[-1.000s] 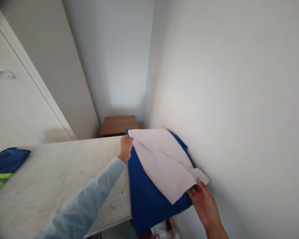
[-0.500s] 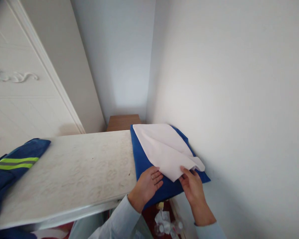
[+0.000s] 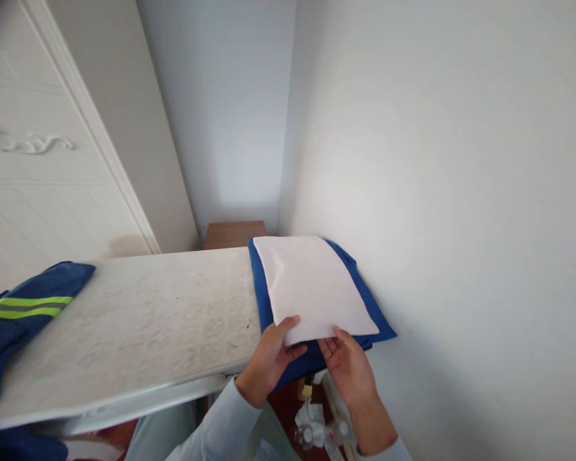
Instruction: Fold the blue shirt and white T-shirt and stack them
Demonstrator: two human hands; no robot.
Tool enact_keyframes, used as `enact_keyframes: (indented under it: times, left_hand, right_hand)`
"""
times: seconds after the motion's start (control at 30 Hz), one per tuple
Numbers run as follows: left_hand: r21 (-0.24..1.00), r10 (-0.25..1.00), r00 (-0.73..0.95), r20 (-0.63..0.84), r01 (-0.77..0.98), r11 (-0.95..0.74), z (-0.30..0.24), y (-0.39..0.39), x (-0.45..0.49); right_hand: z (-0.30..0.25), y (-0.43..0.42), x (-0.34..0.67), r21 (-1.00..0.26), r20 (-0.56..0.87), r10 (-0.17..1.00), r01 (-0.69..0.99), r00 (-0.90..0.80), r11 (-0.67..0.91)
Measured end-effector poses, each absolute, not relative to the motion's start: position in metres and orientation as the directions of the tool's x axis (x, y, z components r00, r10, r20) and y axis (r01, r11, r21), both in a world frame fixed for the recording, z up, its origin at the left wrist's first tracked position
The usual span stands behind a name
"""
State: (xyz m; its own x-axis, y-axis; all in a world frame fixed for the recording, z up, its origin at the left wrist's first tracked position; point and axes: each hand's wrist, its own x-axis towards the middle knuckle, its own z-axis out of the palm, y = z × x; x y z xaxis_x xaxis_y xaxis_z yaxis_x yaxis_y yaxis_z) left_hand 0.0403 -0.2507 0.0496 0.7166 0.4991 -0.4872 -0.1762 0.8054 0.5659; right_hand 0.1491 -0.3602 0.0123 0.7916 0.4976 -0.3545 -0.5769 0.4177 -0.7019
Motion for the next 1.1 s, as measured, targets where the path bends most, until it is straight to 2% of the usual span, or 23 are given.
enact_keyframes:
  times: [0.13,0.23,0.33,0.4,0.43,0.5,0.6,0.67,0.73,0.9,1.1]
  left_hand:
    - [0.526,0.451,0.696,-0.559,-0.123,0.841,0.041,-0.250,0.022]
    - [0.428,0.376,0.679,-0.630,-0.101,0.898,0.038,-0.245,0.015]
    - [0.284,0.225,0.725,-0.651,-0.042,0.958,0.038,-0.235,0.011]
    - [0.252,0.171,0.747,-0.643,-0.005,0.968,0.036,-0.230,0.010]
    - [0.277,0.185,0.740,-0.647,0.002,0.961,0.035,-0.230,0.010]
    - [0.441,0.337,0.698,-0.632,-0.034,0.897,0.033,-0.234,0.010]
    - [0.765,0.632,0.644,-0.432,-0.110,0.635,0.032,-0.249,0.011]
    - [0.850,0.674,0.656,-0.340,-0.092,0.518,0.030,-0.261,0.010]
    - [0.849,0.644,0.675,-0.360,-0.049,0.526,0.024,-0.272,0.009]
    - [0.776,0.576,0.657,-0.486,0.023,0.630,-0.004,-0.286,0.008]
    - [0.828,0.561,0.699,-0.443,0.079,0.555,-0.024,-0.280,0.002]
  right_hand:
    - [0.008,-0.363,0.157,-0.649,-0.423,0.501,-0.639,0.755,0.414]
    - [0.008,-0.362,0.169,-0.620,-0.461,0.456,-0.644,0.761,0.448]
    - [0.008,-0.361,0.186,-0.654,-0.437,0.397,-0.588,0.807,0.475]
    - [0.008,-0.361,0.199,-0.701,-0.405,0.358,-0.537,0.841,0.469]
    - [0.008,-0.362,0.206,-0.725,-0.398,0.335,-0.517,0.854,0.456]
    - [0.010,-0.363,0.221,-0.761,-0.410,0.278,-0.494,0.869,0.421]
    - [0.018,-0.368,0.239,-0.812,-0.347,0.223,-0.411,0.911,0.414]
    - [0.020,-0.375,0.247,-0.852,-0.233,0.216,-0.306,0.948,0.425]
    - [0.016,-0.384,0.251,-0.868,-0.197,0.203,-0.267,0.959,0.418]
    - [-0.016,-0.402,0.257,-0.821,-0.392,0.203,-0.441,0.897,0.362]
    - [-0.018,-0.404,0.253,-0.803,-0.393,0.230,-0.454,0.890,0.386]
